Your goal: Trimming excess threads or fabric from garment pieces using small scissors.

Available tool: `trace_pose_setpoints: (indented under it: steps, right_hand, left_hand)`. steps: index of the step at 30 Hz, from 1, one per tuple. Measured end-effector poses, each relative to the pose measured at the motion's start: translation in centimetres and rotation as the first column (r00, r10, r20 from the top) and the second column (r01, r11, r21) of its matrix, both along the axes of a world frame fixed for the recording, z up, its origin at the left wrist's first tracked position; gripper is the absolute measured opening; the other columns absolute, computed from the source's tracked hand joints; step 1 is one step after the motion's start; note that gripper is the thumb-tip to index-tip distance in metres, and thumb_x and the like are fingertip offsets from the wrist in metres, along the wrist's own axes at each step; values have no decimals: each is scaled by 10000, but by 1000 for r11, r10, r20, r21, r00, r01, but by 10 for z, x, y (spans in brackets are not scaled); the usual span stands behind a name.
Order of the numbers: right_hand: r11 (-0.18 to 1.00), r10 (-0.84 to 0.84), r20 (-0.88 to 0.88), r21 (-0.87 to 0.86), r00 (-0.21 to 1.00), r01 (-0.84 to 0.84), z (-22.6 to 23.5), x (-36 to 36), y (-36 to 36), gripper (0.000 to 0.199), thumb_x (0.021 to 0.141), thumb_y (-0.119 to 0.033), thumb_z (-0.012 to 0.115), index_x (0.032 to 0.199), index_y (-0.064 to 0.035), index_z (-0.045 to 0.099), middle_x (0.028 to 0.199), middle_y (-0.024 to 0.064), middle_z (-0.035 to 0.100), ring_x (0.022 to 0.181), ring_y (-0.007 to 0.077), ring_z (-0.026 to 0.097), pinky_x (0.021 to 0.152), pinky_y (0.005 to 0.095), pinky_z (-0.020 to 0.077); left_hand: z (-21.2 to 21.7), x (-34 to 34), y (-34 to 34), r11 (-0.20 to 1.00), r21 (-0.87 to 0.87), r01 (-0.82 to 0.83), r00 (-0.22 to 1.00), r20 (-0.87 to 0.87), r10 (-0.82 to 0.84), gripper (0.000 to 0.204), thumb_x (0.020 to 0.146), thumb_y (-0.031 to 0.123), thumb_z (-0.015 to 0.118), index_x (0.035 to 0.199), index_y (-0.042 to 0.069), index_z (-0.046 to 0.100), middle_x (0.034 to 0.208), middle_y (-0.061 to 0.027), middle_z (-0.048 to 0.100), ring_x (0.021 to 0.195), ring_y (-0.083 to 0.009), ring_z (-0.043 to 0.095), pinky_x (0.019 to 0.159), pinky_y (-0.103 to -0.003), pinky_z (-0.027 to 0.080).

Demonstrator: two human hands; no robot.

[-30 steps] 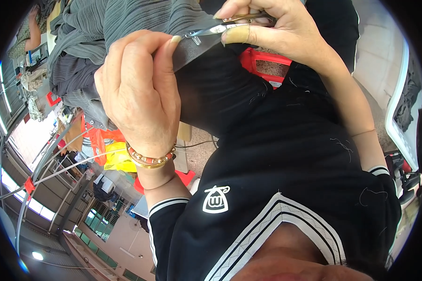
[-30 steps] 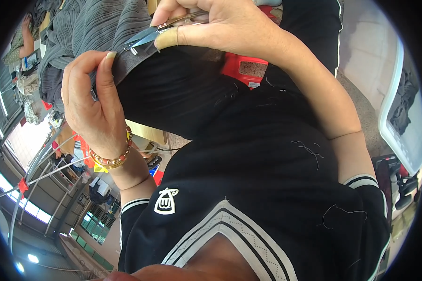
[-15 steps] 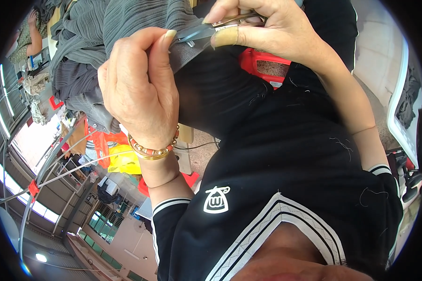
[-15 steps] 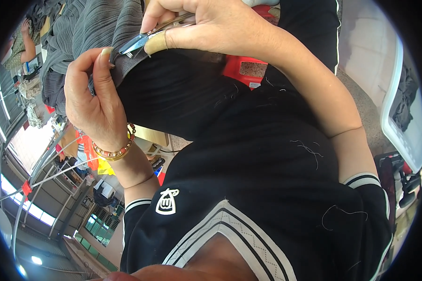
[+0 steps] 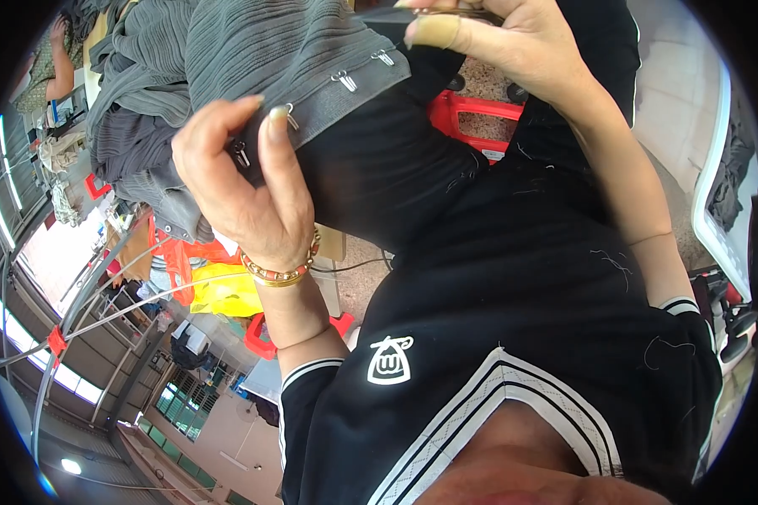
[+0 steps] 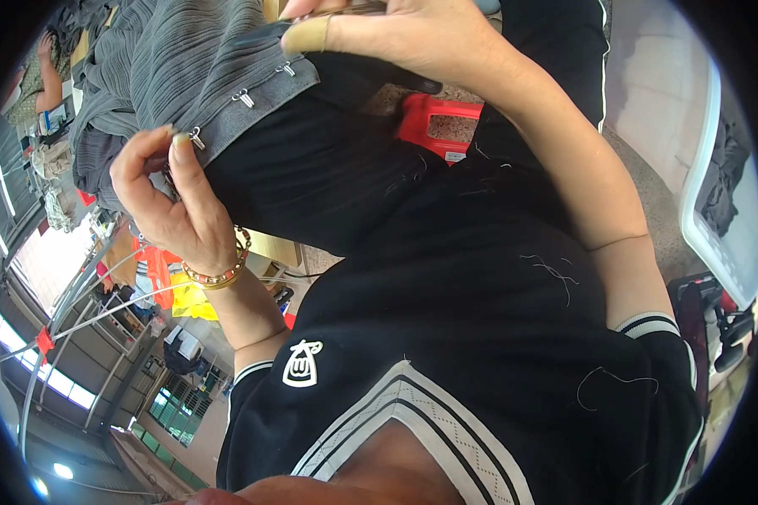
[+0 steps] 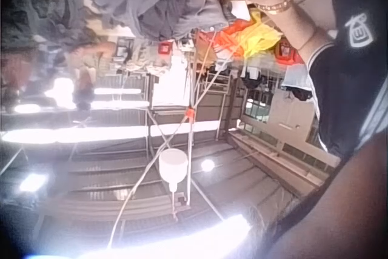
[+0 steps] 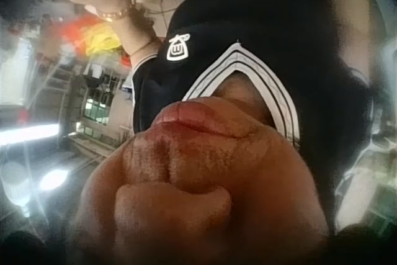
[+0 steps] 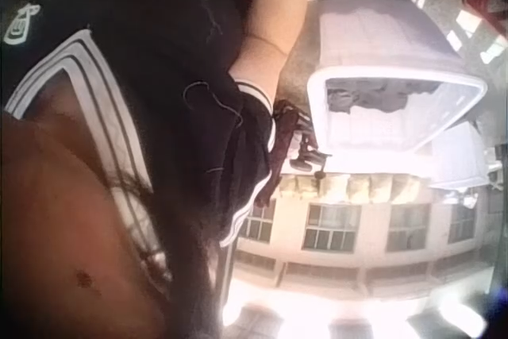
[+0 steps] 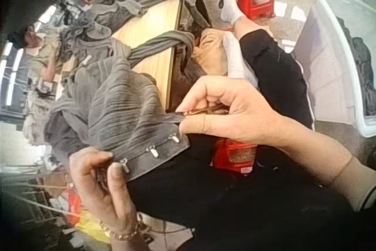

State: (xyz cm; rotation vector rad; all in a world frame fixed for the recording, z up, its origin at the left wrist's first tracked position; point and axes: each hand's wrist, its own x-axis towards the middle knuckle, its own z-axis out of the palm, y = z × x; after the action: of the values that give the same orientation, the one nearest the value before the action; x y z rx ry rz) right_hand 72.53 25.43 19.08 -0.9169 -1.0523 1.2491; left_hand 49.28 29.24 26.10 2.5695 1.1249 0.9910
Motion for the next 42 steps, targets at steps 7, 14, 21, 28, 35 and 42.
trace_pose_setpoints:
  steps: [7,14,21,28,35,42]
  right_hand:
    - [968,29,-97,253,995,-3,-40,-5,10,191,851,-31,745,1003,-28,630,842,-44,620,703,-8,509,606,146,378]
    - [996,47,-13,-69,999,-47,-8,-5,-9,237,824,-13,765,1014,-34,626,849,-54,599,693,-11,484,600,143,354]
    - [991,80,4,-112,997,-79,1,-15,-9,270,813,4,770,1038,-22,623,861,-31,605,707,-6,507,626,143,378]
    - [997,69,210,22,975,-76,-25,-6,-12,270,842,37,677,1101,10,603,1042,50,650,919,77,591,842,208,448]
    - [997,72,232,19,970,-79,2,-6,-10,282,835,37,693,1103,33,603,997,65,666,908,97,626,813,209,475]
    - [997,46,229,45,972,-57,6,-9,-7,291,809,30,736,1082,12,635,952,49,692,867,75,648,791,197,500]
  left_hand:
    - [-7,-33,-6,999,37,3,1000,10,-4,69,896,31,614,950,10,575,913,-116,563,859,-219,544,792,-324,451]
    - [-21,-63,-18,980,-197,2,968,245,48,130,897,-9,589,1018,1,542,980,-117,539,902,-187,512,843,-305,425]
    - [-39,-94,-36,919,-390,-54,948,270,170,198,894,-65,565,1077,-4,522,1028,-120,543,959,-196,518,876,-308,425]
    - [-32,-106,-25,939,-330,-93,996,-44,83,166,909,-13,581,1075,-14,566,1078,-97,551,1021,-200,528,941,-293,394]
    - [-2,-65,-10,973,-227,48,955,294,22,193,833,41,686,1022,9,659,1008,-111,633,973,-217,575,867,-300,448]
    - [29,-30,3,981,-187,41,998,50,-32,153,809,30,720,960,4,712,992,-91,620,932,-175,590,828,-260,445]
